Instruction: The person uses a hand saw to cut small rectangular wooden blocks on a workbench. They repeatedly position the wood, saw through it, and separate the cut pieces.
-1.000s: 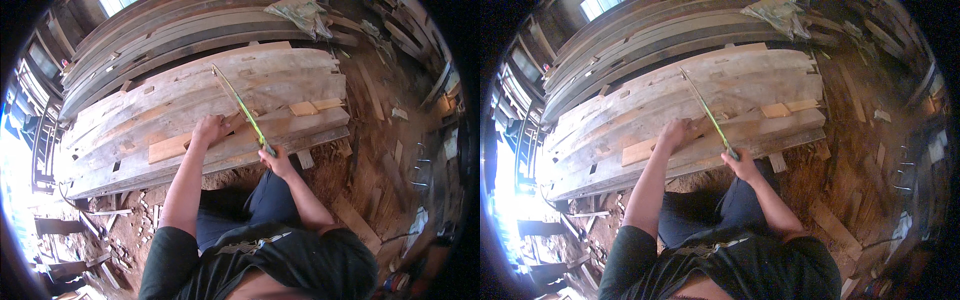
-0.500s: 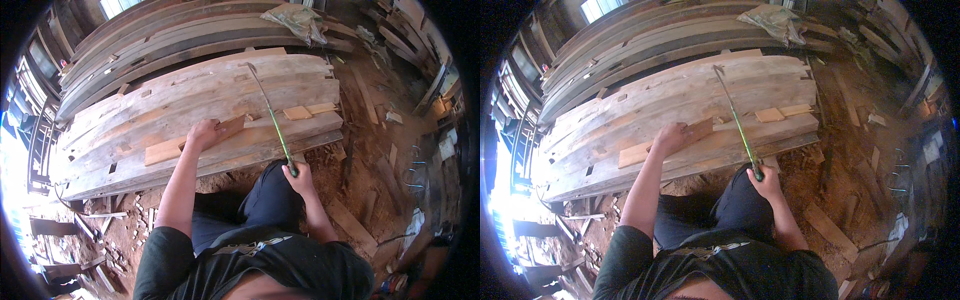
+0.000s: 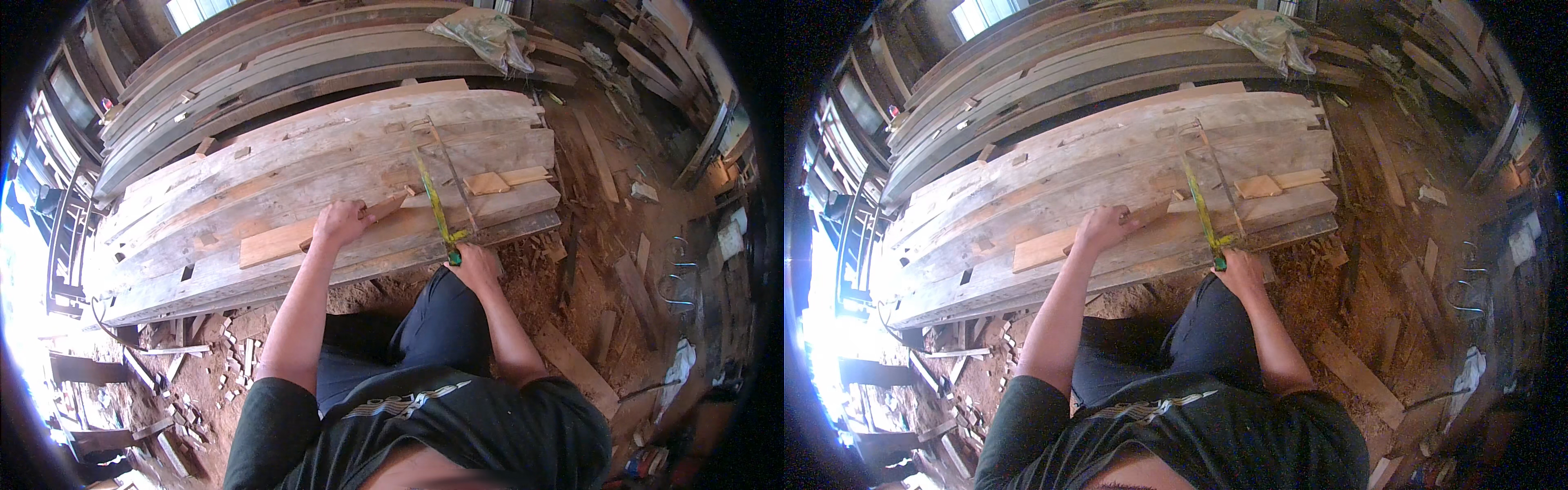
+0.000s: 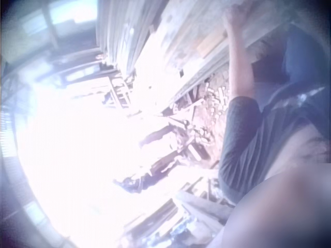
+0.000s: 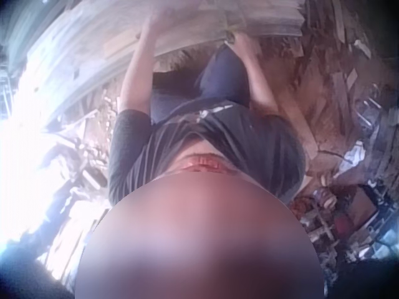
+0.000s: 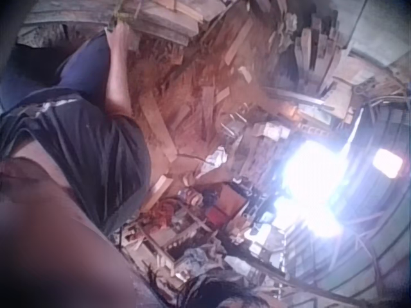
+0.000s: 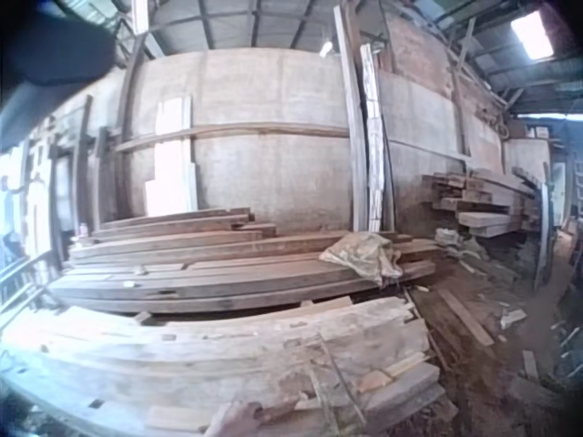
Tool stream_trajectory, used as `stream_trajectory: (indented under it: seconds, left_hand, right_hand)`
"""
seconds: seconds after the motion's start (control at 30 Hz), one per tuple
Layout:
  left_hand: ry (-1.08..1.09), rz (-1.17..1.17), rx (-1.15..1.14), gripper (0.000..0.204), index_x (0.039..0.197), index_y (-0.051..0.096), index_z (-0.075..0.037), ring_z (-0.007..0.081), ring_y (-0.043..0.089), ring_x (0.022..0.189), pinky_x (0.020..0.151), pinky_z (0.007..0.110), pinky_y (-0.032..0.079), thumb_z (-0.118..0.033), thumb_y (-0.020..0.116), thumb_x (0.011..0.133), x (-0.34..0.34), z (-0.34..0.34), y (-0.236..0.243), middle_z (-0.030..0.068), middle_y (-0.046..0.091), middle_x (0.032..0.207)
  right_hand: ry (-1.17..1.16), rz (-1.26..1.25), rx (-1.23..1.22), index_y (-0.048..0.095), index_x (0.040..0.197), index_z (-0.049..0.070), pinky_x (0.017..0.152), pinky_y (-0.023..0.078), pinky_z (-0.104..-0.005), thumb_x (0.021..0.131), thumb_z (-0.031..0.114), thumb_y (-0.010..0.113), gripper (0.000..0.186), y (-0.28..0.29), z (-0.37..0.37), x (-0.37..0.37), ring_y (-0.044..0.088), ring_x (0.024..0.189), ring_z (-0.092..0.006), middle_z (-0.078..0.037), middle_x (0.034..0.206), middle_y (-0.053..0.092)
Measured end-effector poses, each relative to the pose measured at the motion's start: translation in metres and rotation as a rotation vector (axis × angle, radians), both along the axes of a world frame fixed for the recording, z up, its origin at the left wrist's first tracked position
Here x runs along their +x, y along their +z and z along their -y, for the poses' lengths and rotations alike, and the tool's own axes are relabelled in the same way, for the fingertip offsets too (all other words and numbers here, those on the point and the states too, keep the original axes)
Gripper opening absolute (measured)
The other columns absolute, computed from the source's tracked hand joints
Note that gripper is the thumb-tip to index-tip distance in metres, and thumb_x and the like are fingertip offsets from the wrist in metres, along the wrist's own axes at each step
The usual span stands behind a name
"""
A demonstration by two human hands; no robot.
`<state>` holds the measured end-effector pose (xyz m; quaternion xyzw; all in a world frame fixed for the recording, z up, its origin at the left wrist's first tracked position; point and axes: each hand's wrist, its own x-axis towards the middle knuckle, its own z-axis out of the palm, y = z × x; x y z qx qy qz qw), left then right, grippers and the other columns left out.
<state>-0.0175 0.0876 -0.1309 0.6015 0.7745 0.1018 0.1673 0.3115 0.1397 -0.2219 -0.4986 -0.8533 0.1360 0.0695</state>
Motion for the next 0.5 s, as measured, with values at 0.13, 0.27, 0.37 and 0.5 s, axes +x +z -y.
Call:
stream_trajectory:
  seconds: [0.13,0.27,0.37,0.5]
  left_hand:
    - [0.007,-0.006,-0.033,0.048,0.125,0.071,-0.015,0.0388,0.069,0.108,0.093,0.05,0.054,-0.049,0.069,0.091,0.004,0.003,0.004,0.0216,0.073,0.11]
    - [0.003,0.011,0.021,0.048,0.123,0.071,-0.012,0.0397,0.068,0.108,0.092,0.051,0.053,-0.048,0.068,0.091,0.001,0.003,-0.001,0.0218,0.072,0.111]
    - [-0.024,0.025,0.03,0.047,0.121,0.071,-0.01,0.0404,0.068,0.108,0.092,0.051,0.053,-0.048,0.067,0.092,-0.003,0.0,-0.005,0.0219,0.072,0.112]
    - [-0.052,0.019,0.094,0.044,0.114,0.071,-0.009,0.0409,0.069,0.102,0.087,0.051,0.053,-0.047,0.065,0.093,-0.005,0.005,0.006,0.0205,0.073,0.104]
  right_hand:
    - [0.039,-0.052,0.067,0.068,0.114,0.004,0.091,0.053,-0.0481,0.08,0.037,0.083,0.05,0.015,0.003,-0.002,0.066,0.109,-0.0374,-0.019,0.11,0.069]
    - [0.058,-0.104,0.131,0.063,0.121,0.005,0.101,0.048,-0.0487,0.084,0.038,0.08,0.052,0.037,0.025,0.007,0.056,0.123,-0.0377,-0.017,0.127,0.058]
    - [0.083,-0.284,0.319,0.059,0.13,0.006,0.106,0.043,-0.05,0.087,0.037,0.077,0.057,0.039,0.053,0.014,0.05,0.129,-0.039,-0.018,0.135,0.052]
    - [0.285,-0.303,0.22,0.055,0.137,0.004,0.113,0.036,-0.0546,0.092,0.036,0.071,0.058,0.013,0.095,0.035,0.042,0.14,-0.0418,-0.02,0.15,0.045]
